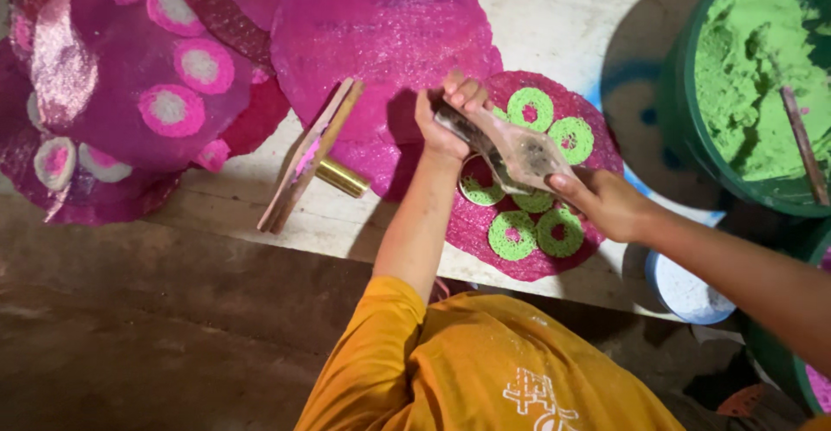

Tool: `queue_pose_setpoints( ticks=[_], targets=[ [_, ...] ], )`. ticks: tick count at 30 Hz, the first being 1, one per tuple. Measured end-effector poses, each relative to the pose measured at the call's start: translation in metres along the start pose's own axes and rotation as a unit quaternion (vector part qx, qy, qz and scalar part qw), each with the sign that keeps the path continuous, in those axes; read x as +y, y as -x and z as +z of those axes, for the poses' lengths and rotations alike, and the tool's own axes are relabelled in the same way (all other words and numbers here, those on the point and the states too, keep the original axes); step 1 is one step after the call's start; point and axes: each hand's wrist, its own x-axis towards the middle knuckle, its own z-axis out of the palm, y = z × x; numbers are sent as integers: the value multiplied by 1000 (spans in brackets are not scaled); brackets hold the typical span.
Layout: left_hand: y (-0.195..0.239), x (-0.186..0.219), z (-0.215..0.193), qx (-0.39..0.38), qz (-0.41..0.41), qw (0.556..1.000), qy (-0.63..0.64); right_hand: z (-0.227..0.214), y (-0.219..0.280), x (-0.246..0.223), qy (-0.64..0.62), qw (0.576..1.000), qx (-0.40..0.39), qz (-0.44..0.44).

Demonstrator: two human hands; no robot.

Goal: The person applies green paste to circular dough pieces using a wooden applicator and then adds pink paste decorations on top, repeating the process for several items on a table.

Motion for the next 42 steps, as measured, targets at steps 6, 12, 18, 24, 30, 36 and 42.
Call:
queue_pose_setpoints(
  ticks=[6,12,18,24,30,36,42],
  targets=[
    [-12,32,17,-22,-16,996,-82,22,-13,-6,-80,994,36,-70],
    [13,37,18,-3,0,998,-65,39,-19,5,-74,997,-32,-8],
    [23,0,21,93,-43,982,-160,15,-13,55,-82,996,-27,31],
    [60,17,52,85,-129,649,-745,-2,16,138,-236,969,64,-41],
    [111,3,71,-15,-109,442,-890,42,24,172,-478,857,124,-150],
    [116,-5,76,-2,-93,433,-897,64,42,172,-536,821,146,-132],
    [135,13,92,-4,-77,464,-882,76,57,179,-569,799,141,-132]
  ],
)
